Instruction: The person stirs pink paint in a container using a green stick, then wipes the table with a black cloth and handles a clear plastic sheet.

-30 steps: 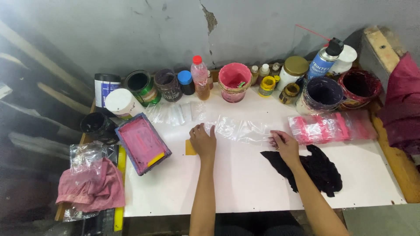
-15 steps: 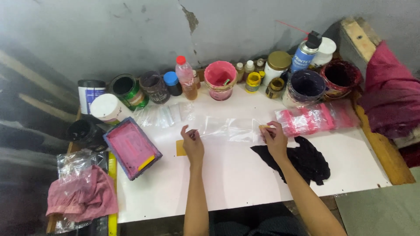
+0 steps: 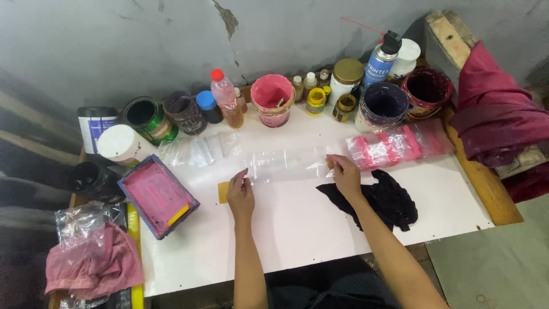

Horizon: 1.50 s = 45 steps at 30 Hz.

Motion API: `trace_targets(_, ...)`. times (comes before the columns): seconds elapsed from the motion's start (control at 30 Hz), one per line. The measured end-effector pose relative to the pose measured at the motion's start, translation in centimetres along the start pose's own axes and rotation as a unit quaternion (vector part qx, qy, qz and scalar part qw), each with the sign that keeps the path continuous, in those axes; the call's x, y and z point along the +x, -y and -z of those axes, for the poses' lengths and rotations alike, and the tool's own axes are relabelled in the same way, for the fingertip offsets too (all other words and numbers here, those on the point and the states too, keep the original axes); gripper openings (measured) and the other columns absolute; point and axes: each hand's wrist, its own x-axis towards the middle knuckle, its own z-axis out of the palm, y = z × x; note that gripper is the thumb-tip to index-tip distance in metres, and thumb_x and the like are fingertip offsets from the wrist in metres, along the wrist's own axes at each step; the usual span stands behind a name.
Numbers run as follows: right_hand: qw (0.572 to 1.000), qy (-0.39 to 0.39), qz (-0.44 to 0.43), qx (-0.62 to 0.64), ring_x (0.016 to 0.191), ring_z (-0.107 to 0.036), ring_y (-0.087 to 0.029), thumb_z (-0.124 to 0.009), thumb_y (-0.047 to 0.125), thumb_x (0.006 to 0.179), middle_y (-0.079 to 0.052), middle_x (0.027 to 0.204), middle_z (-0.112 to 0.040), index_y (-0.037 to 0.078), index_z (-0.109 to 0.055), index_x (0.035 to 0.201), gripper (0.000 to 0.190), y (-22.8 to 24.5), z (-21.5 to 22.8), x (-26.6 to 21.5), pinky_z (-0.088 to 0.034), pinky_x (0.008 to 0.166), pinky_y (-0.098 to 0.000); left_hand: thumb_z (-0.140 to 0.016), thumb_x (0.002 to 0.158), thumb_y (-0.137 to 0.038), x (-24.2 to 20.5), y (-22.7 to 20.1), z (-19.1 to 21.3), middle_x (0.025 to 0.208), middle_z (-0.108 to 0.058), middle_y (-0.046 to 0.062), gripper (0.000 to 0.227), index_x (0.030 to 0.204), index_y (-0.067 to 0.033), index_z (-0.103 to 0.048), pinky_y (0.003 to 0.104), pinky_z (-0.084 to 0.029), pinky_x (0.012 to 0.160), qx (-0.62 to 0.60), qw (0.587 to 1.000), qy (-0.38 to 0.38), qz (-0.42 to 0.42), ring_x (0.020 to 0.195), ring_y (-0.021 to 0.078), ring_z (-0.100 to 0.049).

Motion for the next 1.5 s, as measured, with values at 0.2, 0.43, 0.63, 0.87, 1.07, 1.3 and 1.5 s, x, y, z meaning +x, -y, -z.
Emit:
trace_targets(0.2,0.999,-0.013,0.019,0.034,0.108,-0.069,-0.030,-0.048,-0.017,0.091,-0.010,0.123,-0.074,0.017,-0.076,0.126,0.056,3.0,1.4,-0.6,-0.052,0.100,-0.0448,-0.049,0.092,0.013,0.1,-0.1,1.0,0.114,-0.075,0.009,0.044,0.115,-0.0111,-0.078,0.034,-0.055,0.095,-0.146,0.989,0.007,0.031,0.108,0.0241,-0.068)
trace_targets(0.43,0.994,-0.049,-0.018,0.100,0.109,-0.070,-0.022,-0.063,-0.008,0.090,-0.009,0.113,-0.077,0.015,-0.081,0.111,0.036,2.7,1.1,-1.0,-0.052,0.100,-0.0367,-0.074,0.085,0.010,0.2,-1.3,1.3,0.094,-0.077,0.002,0.029,0.095,-0.0156,-0.082,0.033,-0.053,0.097,-0.124,0.989,-0.086,0.005,0.105,0.0195,-0.068)
trace_targets(0.63,0.993,-0.040,0.004,0.115,0.104,-0.071,-0.019,-0.078,0.010,0.092,-0.004,0.106,-0.077,0.016,-0.082,0.103,0.014,3.2,1.2,-0.9,-0.053,0.098,-0.0345,-0.079,0.086,-0.001,0.0,-1.4,1.1,0.096,-0.076,-0.002,0.024,0.101,-0.0192,-0.080,0.033,-0.053,0.093,-0.118,0.986,-0.111,0.047,0.101,0.0145,-0.069)
trace_targets(0.87,0.994,-0.022,0.075,0.076,0.121,-0.064,-0.030,-0.072,0.010,0.097,-0.014,0.133,-0.065,0.011,-0.079,0.108,0.013,5.5,1.6,-0.9,-0.048,0.108,-0.0460,-0.076,0.093,-0.014,0.8,-1.3,1.7,0.118,-0.065,0.007,0.004,0.095,-0.0118,-0.074,0.036,-0.049,0.105,-0.079,0.979,-0.169,-0.081,0.119,0.0241,-0.062)
trace_targets(1.07,0.998,-0.002,-0.010,0.068,0.096,-0.069,-0.018,-0.069,0.009,0.098,-0.005,0.104,-0.076,0.015,-0.075,0.115,0.019,2.6,0.3,-0.9,-0.053,0.089,-0.0348,-0.065,0.101,-0.012,0.5,-1.1,0.6,0.088,-0.072,0.010,0.013,0.113,-0.0072,-0.064,0.035,-0.056,0.082,-0.187,0.977,-0.089,0.044,0.079,0.0200,-0.070)
trace_targets(1.3,0.997,-0.026,-0.064,0.018,0.083,-0.066,-0.026,-0.066,0.019,0.099,-0.016,0.087,-0.072,0.009,-0.051,0.122,0.029,3.7,0.0,-0.7,-0.053,0.082,-0.0393,-0.062,0.105,-0.027,1.4,-4.9,0.4,0.106,-0.072,0.025,0.044,0.143,-0.0123,-0.045,0.038,-0.060,0.079,-0.010,0.982,-0.037,0.184,0.080,0.0300,-0.075)
trace_targets(1.5,0.993,-0.005,-0.035,-0.116,0.105,-0.063,-0.031,-0.058,0.012,0.102,-0.006,0.102,-0.071,0.016,-0.065,0.113,0.014,2.7,0.0,-0.5,-0.048,0.093,-0.0447,-0.067,0.100,-0.013,0.7,-1.9,0.1,0.104,-0.073,0.019,0.028,0.126,-0.0070,-0.065,0.044,-0.062,0.084,0.017,0.999,-0.007,0.038,0.093,0.0356,-0.074)
